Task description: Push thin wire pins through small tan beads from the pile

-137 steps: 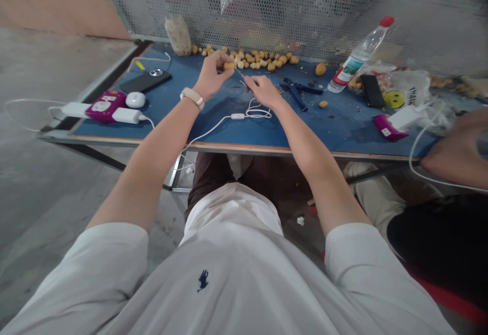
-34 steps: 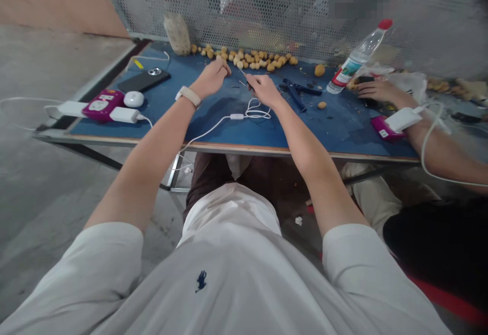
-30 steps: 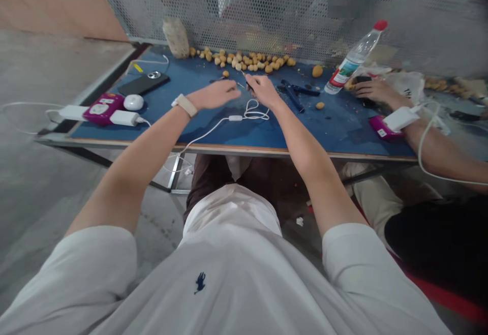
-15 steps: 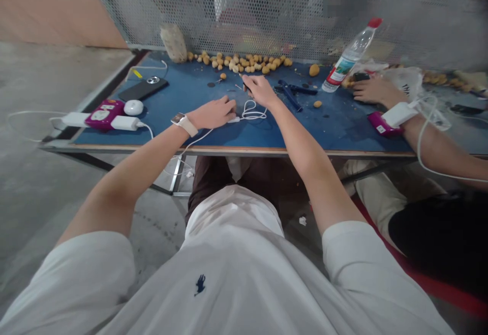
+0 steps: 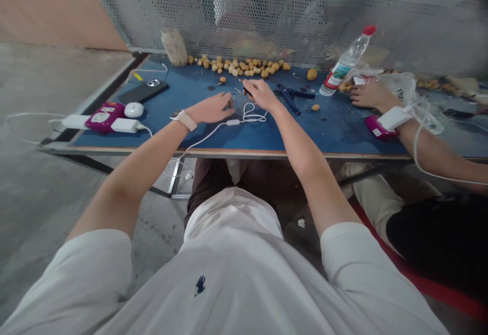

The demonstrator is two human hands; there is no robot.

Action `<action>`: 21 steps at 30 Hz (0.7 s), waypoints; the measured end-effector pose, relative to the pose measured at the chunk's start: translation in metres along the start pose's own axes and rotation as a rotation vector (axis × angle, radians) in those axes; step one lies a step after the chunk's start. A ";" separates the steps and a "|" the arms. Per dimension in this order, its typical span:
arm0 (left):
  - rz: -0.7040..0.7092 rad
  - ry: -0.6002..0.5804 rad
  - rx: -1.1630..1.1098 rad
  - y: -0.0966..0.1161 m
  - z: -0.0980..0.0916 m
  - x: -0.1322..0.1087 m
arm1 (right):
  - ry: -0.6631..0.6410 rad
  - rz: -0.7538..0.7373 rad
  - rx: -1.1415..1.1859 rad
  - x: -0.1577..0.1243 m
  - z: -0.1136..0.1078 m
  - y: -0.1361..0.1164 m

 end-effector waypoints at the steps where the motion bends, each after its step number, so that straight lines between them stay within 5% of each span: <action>1: -0.020 0.061 -0.016 -0.011 -0.003 0.002 | -0.004 -0.002 -0.046 -0.001 -0.004 0.000; 4: -0.070 0.201 -0.065 -0.040 -0.010 0.004 | -0.014 -0.009 -0.211 -0.003 -0.020 0.003; 8: -0.100 0.225 -0.137 -0.056 -0.011 0.000 | -0.075 -0.020 -0.334 0.013 -0.043 0.009; 12: -0.093 0.226 -0.151 -0.050 -0.006 0.004 | -0.123 -0.121 -0.361 0.049 -0.050 -0.004; 17: 0.001 0.184 -0.135 -0.033 0.000 0.010 | -0.147 -0.154 -0.400 0.094 -0.029 -0.032; 21: 0.148 0.132 -0.171 -0.010 0.002 0.007 | -0.148 -0.201 -0.413 0.097 -0.023 -0.039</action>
Point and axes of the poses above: each hand's wrist, its own x-axis towards the middle knuckle, its own z-axis out of the palm, y = z × x, the point moved 6 cm from there along x, towards the middle knuckle, and after that the axes turned 9 degrees about -y, right-handed, at the moved point
